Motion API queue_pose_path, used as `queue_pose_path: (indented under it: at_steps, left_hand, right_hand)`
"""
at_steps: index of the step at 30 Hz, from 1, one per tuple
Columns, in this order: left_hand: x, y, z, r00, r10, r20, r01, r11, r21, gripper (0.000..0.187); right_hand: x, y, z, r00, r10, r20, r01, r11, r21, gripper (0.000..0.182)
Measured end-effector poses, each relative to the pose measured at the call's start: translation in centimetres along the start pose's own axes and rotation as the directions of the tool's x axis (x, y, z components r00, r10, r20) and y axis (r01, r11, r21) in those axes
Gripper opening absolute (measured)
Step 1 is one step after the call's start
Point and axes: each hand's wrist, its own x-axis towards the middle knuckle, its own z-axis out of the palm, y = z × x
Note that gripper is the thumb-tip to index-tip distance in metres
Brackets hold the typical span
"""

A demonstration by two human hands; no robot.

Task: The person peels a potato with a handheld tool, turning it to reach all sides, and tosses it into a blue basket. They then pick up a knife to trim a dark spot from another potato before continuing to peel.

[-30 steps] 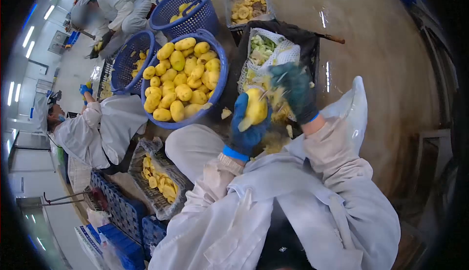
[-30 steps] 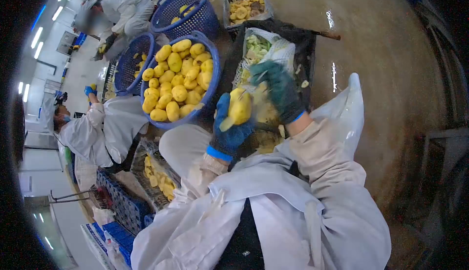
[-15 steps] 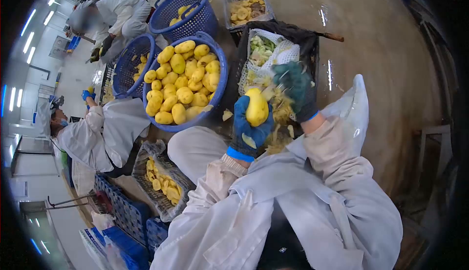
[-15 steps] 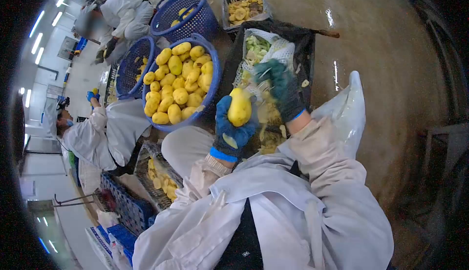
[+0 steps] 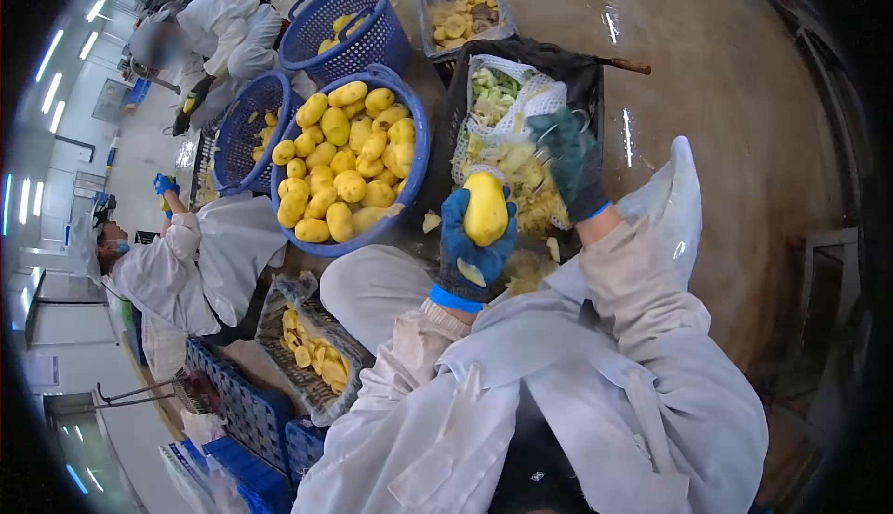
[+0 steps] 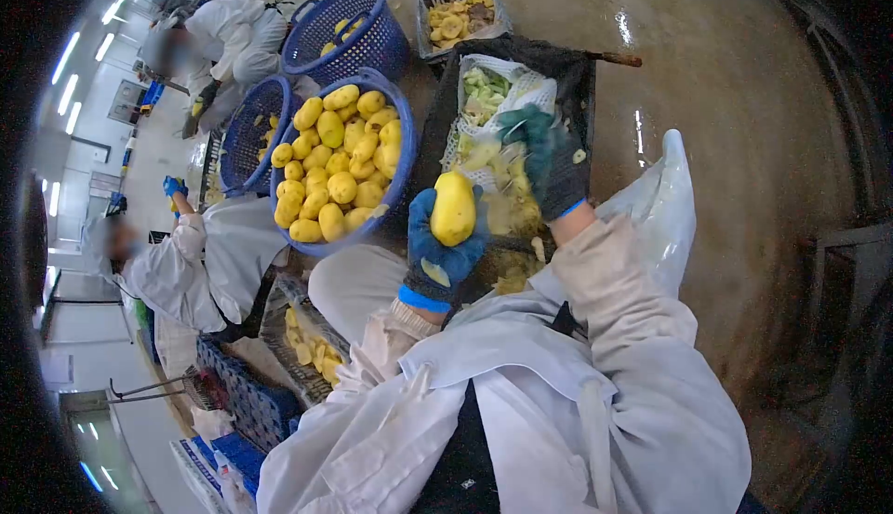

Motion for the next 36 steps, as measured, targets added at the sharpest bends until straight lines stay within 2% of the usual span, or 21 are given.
queue_pose_path:
  at_steps: [2,3,6,7,8,10,14,15,16,18,19,22,23,25,26,27,28,30,32,33,36]
  left_hand:
    - [-0.3,-1.1,-0.7,0.998,0.065,0.026,-0.066,0.997,0.048,0.034]
    - [-0.7,-1.2,-0.1,0.998,0.046,0.039,-0.046,0.999,-0.007,0.032]
    - [-0.6,-0.5,-0.6,1.000,-0.009,-0.016,0.009,1.000,0.019,0.035]
    - [-0.9,0.4,0.7,0.995,-0.086,-0.058,0.076,0.985,-0.154,0.037]
    - [-1.2,0.6,1.3,0.980,-0.177,-0.088,0.139,0.934,-0.328,0.039]
    - [-1.2,-1.0,-0.5,0.992,0.062,0.114,-0.074,0.991,0.109,0.046]
    - [-1.2,-1.3,-0.2,0.973,0.218,0.077,-0.231,0.899,0.372,0.042]
    - [-1.1,-0.3,0.0,1.000,0.023,0.003,-0.023,0.998,0.062,0.040]
    - [-1.0,0.3,0.0,0.981,-0.195,-0.005,0.186,0.946,-0.264,0.039]
    - [-0.2,-1.1,-2.2,0.997,-0.067,-0.032,0.066,0.998,-0.022,0.035]
    - [0.6,-2.1,-3.4,0.998,0.069,-0.002,-0.067,0.978,0.197,0.034]
    - [-0.1,-0.4,-2.4,0.976,-0.182,0.122,0.196,0.973,-0.121,0.031]
    - [-0.9,0.6,-1.1,0.957,-0.251,0.145,0.276,0.943,-0.187,0.031]
    - [-1.8,0.8,-0.1,0.943,-0.301,0.143,0.330,0.903,-0.276,0.033]
    - [-2.0,0.3,-0.7,0.939,-0.281,0.198,0.320,0.925,-0.203,0.034]
    - [-1.7,0.0,-1.2,0.929,-0.259,0.266,0.300,0.946,-0.123,0.035]
    - [-1.6,0.0,-1.6,0.925,-0.268,0.270,0.302,0.949,-0.092,0.040]
    - [-1.6,0.0,-1.8,0.917,-0.285,0.279,0.305,0.952,-0.027,0.052]
    - [-1.9,0.5,-2.0,0.857,-0.405,0.318,0.490,0.832,-0.260,0.052]
    - [-1.9,0.8,-1.8,0.871,-0.389,0.299,0.467,0.846,-0.257,0.052]
    - [-2.4,0.2,-1.5,0.897,-0.355,0.264,0.421,0.868,-0.263,0.052]
  right_hand:
    - [-2.6,-0.2,3.1,0.961,-0.188,0.201,0.220,0.964,-0.148,0.035]
    - [-3.2,0.2,3.6,0.983,0.067,0.171,-0.085,0.991,0.100,0.033]
    - [0.6,2.5,-2.2,0.978,-0.211,0.004,0.202,0.932,-0.301,0.037]
    - [0.9,1.7,-2.5,0.994,0.108,-0.014,-0.099,0.949,0.299,0.020]
    - [0.4,0.8,-1.2,0.999,-0.002,0.039,-0.005,0.984,0.180,0.022]
    - [-2.5,-0.8,2.9,0.994,-0.050,0.100,0.047,0.998,0.038,0.026]
    - [-0.5,1.0,-0.1,0.994,-0.106,0.004,0.106,0.986,-0.126,0.024]
    - [0.0,-0.3,-0.4,0.989,0.098,-0.110,-0.085,0.989,0.120,0.020]
    - [-0.2,-0.8,0.3,0.998,-0.046,-0.034,0.045,0.998,-0.044,0.020]
    - [-2.3,-2.2,3.0,0.945,-0.273,0.178,0.320,0.882,-0.347,0.020]
    - [-3.1,0.7,3.3,0.990,-0.068,0.123,0.068,0.998,0.001,0.021]
    - [0.7,3.0,-1.5,0.988,-0.151,-0.037,0.152,0.988,0.008,0.020]
    - [1.0,2.2,-2.6,0.995,-0.028,-0.093,0.040,0.991,0.126,0.022]
    - [-0.4,-1.0,0.5,0.991,-0.117,0.071,0.120,0.992,-0.038,0.027]
    - [-1.6,-1.9,2.0,0.977,-0.144,0.154,0.164,0.979,-0.121,0.029]
    - [-2.2,-1.3,3.0,0.978,-0.068,0.200,0.050,0.994,0.093,0.033]
    - [-2.6,-1.4,3.4,0.977,0.106,0.184,-0.116,0.992,0.046,0.033]
    - [-1.5,-1.9,2.4,0.979,-0.037,0.201,0.046,0.998,-0.039,0.034]
    - [0.6,-1.4,0.3,0.960,-0.273,0.063,0.278,0.901,-0.334,0.034]
    - [0.4,-1.8,0.3,0.988,-0.088,-0.123,0.082,0.995,-0.055,0.033]
    - [-2.8,-3.2,3.3,0.946,-0.235,0.223,0.284,0.933,-0.222,0.033]
